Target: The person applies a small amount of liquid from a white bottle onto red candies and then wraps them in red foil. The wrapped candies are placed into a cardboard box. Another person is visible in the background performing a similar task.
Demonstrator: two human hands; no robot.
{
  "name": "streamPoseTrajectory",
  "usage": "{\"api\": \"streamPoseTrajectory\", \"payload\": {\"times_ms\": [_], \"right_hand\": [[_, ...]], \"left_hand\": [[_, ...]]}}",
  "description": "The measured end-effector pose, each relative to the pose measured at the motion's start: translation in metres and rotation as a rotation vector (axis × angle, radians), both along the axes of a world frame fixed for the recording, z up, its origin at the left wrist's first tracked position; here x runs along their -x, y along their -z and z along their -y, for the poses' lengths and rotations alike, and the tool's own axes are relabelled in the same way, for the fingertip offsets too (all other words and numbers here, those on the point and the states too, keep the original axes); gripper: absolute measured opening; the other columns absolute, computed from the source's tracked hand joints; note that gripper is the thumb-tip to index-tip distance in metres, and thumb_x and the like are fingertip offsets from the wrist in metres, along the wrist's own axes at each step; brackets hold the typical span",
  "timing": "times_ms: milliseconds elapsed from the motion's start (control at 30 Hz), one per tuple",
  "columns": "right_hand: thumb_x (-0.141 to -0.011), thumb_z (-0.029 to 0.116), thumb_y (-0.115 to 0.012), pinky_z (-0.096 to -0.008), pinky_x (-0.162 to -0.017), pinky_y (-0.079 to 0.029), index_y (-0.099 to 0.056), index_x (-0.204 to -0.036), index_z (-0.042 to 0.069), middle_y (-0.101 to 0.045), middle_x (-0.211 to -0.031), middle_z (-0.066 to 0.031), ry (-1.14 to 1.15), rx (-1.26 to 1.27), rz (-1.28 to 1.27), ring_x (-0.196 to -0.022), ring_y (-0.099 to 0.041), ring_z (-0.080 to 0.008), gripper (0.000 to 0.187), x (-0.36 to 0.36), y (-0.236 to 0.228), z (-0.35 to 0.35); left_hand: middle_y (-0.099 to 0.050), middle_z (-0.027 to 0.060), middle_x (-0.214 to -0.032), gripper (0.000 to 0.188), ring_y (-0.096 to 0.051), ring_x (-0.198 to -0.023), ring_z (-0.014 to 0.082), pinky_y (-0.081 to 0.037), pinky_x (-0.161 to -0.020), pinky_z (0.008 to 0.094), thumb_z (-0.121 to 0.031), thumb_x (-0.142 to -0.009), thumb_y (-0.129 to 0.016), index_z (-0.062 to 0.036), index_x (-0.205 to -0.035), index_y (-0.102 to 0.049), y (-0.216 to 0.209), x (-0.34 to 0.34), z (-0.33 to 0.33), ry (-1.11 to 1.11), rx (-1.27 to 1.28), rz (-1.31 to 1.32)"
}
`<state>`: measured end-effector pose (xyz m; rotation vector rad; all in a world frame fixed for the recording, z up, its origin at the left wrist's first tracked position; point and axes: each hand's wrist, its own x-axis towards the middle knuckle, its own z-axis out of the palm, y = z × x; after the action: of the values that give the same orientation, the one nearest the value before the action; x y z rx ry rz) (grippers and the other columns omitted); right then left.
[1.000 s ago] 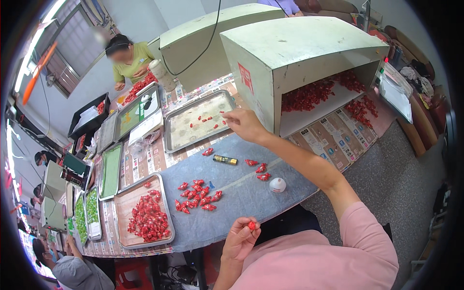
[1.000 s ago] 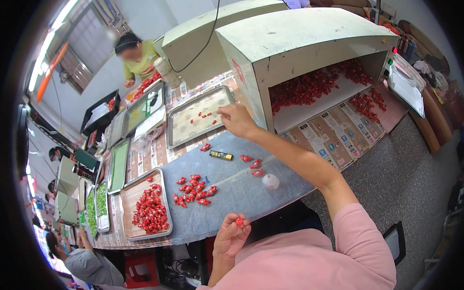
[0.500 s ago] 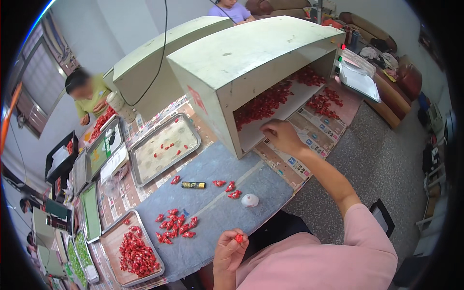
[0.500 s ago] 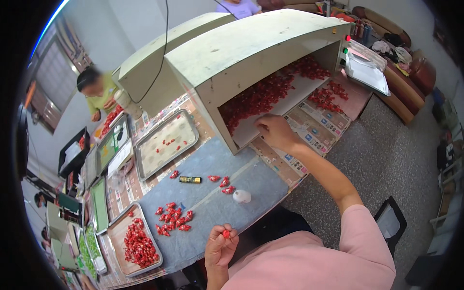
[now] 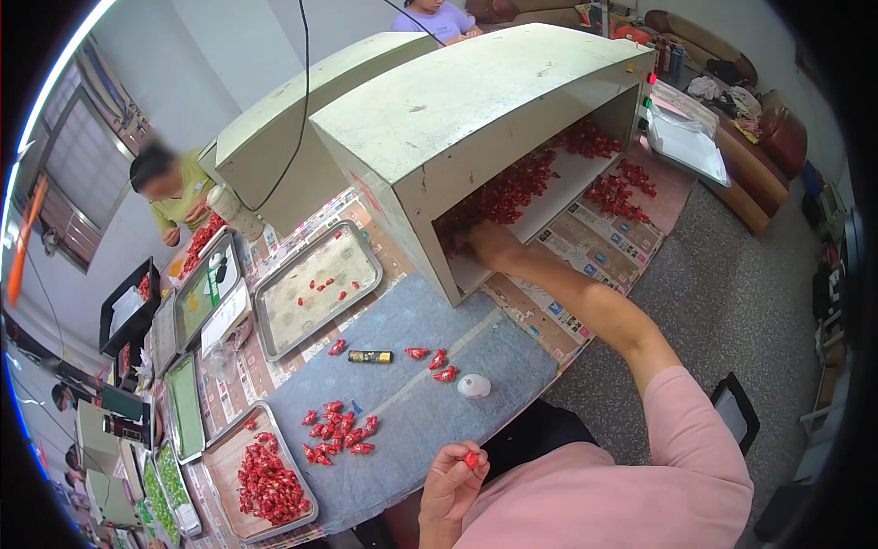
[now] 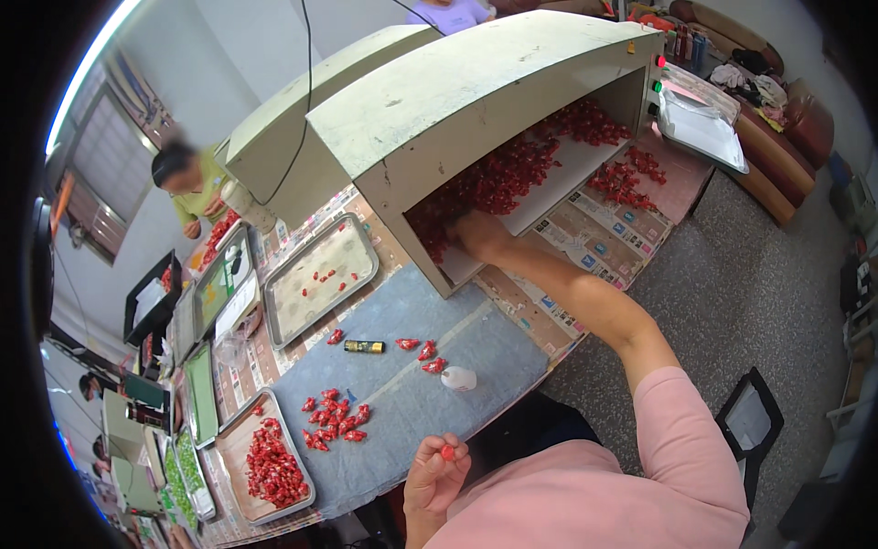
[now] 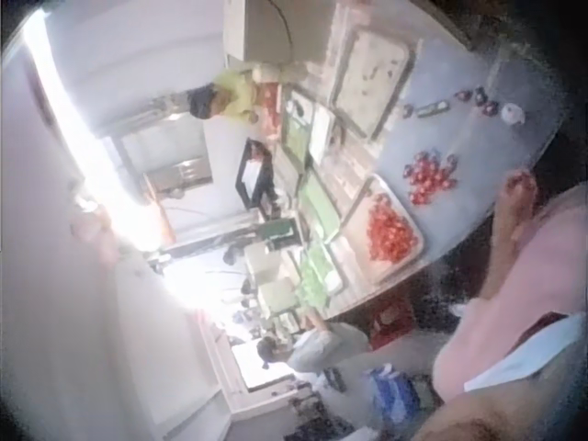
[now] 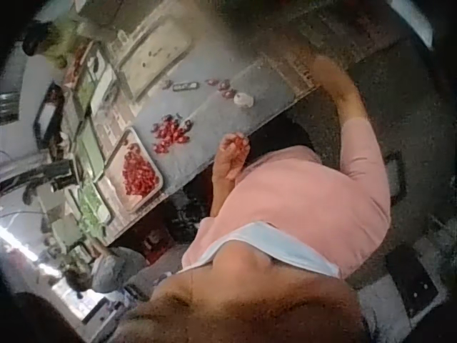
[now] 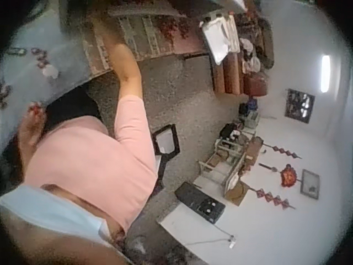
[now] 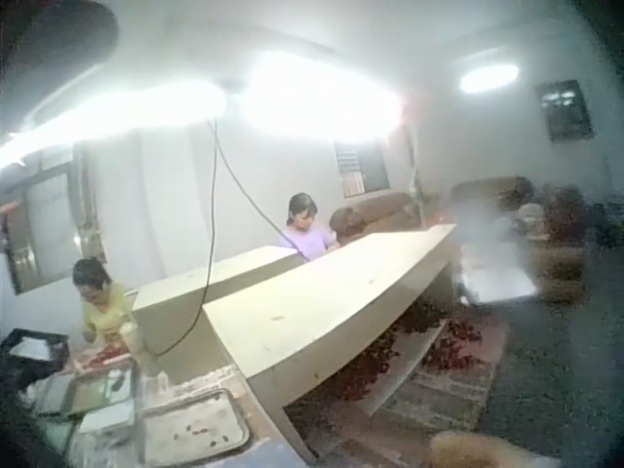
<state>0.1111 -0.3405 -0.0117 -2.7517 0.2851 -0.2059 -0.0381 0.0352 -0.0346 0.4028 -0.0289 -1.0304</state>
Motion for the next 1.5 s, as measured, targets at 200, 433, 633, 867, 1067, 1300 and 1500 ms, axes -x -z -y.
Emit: {"api": "streamPoseTrajectory", "payload": {"times_ms": [200, 433, 633, 867, 1067, 1300, 1500], "right_hand": [[-0.087, 0.019, -0.057, -0.0442, -0.082, -0.051, -0.066, -0.103, 0.014, -0.066, -0.103, -0.0141, -0.132, 0.09, 0.046, -0.093, -0.064, -0.0342, 0.02, 0.001, 0.003, 0.012], [-0.086, 0.014, -0.06, -0.0345, -0.08, -0.052, -0.066, -0.102, 0.004, -0.066, -0.1, -0.0132, -0.106, -0.259, 0.326, -0.089, -0.066, -0.0277, 0.02, 0.071, -0.025, -0.024], [-0.083, 0.003, -0.069, -0.0242, -0.075, -0.049, -0.067, -0.095, 0.0, -0.064, -0.095, -0.0048, -0.002, -1.051, 0.244, -0.087, -0.061, -0.0099, 0.012, 0.168, -0.017, -0.084], [-0.087, -0.001, -0.065, -0.0239, -0.079, -0.049, -0.066, -0.101, 0.002, -0.062, -0.099, -0.0027, -0.082, -1.474, 0.091, -0.092, -0.06, -0.0088, 0.014, 0.215, -0.018, -0.168], [-0.087, 0.0, -0.067, -0.0229, -0.071, -0.053, -0.066, -0.104, -0.003, -0.064, -0.097, -0.0071, -0.04, -1.541, 0.001, -0.083, -0.063, -0.0103, 0.017, 0.21, -0.019, -0.183], [-0.088, 0.005, -0.069, -0.0217, -0.073, -0.051, -0.068, -0.105, 0.002, -0.068, -0.098, -0.0034, 0.003, -1.56, -0.052, -0.085, -0.062, -0.0075, 0.017, 0.215, -0.015, -0.185], [-0.088, 0.006, -0.069, -0.0241, -0.077, -0.05, -0.071, -0.1, 0.001, -0.068, -0.096, -0.0056, -0.011, -1.475, 0.01, -0.089, -0.063, -0.0105, 0.013, 0.215, -0.015, -0.187]], "left_hand": [[-0.061, 0.0108, -0.109, 0.021, -0.06, -0.1, 0.022, -0.053, -0.089, 0.0328, -0.002, -0.085, -0.069, -0.0057, -0.105, -0.065, -0.007, -0.008, 0.012, 0.021, 0.027, 0.018], [-0.061, 0.011, -0.11, 0.021, -0.061, -0.101, 0.0229, -0.053, -0.088, 0.0339, -0.003, -0.085, -0.07, -0.0056, -0.105, -0.065, -0.007, -0.012, -0.005, -0.103, -0.012, 0.001], [-0.061, 0.0113, -0.11, 0.021, -0.062, -0.102, 0.0227, -0.055, -0.088, 0.033, 0.003, -0.084, -0.068, -0.0048, -0.102, -0.064, -0.001, -0.021, -0.004, -0.149, -0.101, 0.028], [-0.061, 0.01, -0.108, 0.02, -0.062, -0.101, 0.0217, -0.054, -0.087, 0.0324, 0.005, -0.082, -0.069, -0.0059, -0.098, -0.064, -0.006, -0.017, 0.008, -0.121, -0.121, 0.056], [-0.062, 0.0093, -0.108, 0.023, -0.062, -0.102, 0.0209, -0.053, -0.088, 0.0319, 0.006, -0.08, -0.07, -0.0063, -0.099, -0.065, -0.01, -0.012, 0.008, -0.118, -0.152, 0.102], [-0.063, 0.0107, -0.107, 0.024, -0.061, -0.101, 0.0196, -0.05, -0.092, 0.0331, 0.009, -0.081, -0.068, -0.0051, -0.1, -0.065, -0.008, -0.011, 0.009, -0.118, -0.149, 0.116], [-0.063, 0.01, -0.107, 0.024, -0.062, -0.101, 0.0196, -0.051, -0.091, 0.0325, 0.01, -0.079, -0.069, -0.0058, -0.098, -0.065, -0.006, -0.01, 0.009, -0.109, -0.172, 0.117]]}}
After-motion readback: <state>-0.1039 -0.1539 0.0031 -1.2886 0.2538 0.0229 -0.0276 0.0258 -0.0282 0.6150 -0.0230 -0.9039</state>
